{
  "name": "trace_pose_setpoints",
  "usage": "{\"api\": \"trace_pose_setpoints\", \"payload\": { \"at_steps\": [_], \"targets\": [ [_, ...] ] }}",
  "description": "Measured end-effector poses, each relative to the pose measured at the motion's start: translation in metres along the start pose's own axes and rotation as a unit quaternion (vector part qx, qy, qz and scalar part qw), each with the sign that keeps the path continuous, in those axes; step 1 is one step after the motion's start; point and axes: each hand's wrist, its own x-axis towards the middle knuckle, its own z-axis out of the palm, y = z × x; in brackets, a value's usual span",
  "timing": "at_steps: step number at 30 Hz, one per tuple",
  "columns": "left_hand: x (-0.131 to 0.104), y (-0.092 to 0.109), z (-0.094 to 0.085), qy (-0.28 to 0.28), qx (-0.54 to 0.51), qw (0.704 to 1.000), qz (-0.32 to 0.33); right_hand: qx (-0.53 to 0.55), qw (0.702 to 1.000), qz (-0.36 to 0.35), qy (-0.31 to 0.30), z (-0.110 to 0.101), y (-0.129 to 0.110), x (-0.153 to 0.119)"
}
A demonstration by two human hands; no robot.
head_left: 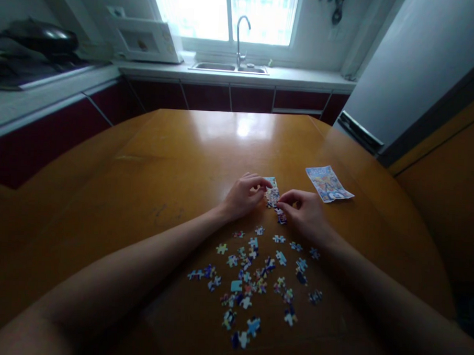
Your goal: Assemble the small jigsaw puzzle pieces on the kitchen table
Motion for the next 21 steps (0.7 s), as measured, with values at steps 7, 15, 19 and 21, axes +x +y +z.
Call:
{"api": "trace_pose_setpoints", "payload": {
  "at_steps": [7,15,19,21],
  "targets": [
    [-0.002,-0.0018,-0.0016,-0.055,0.032,0.997,0.053,-0.028,0.997,-0.048,-0.049,0.0086,0.0044,0.0007],
    [-0.0033,-0.0077,0.0009,-0.073,0.069,0.994,0.046,-0.113,0.99,-0.084,-0.016,0.0109,0.0099,0.0017],
    [-0.0033,-0.0083,0.0006,-0.077,0.065,0.994,0.045,-0.124,0.988,-0.085,-0.019,0.0105,0.0096,0.0002],
    [-0.0033,-0.0082,0.0005,-0.076,0.064,0.994,0.045,-0.114,0.989,-0.087,-0.02,0.0088,0.0094,0.0002]
  ]
}}
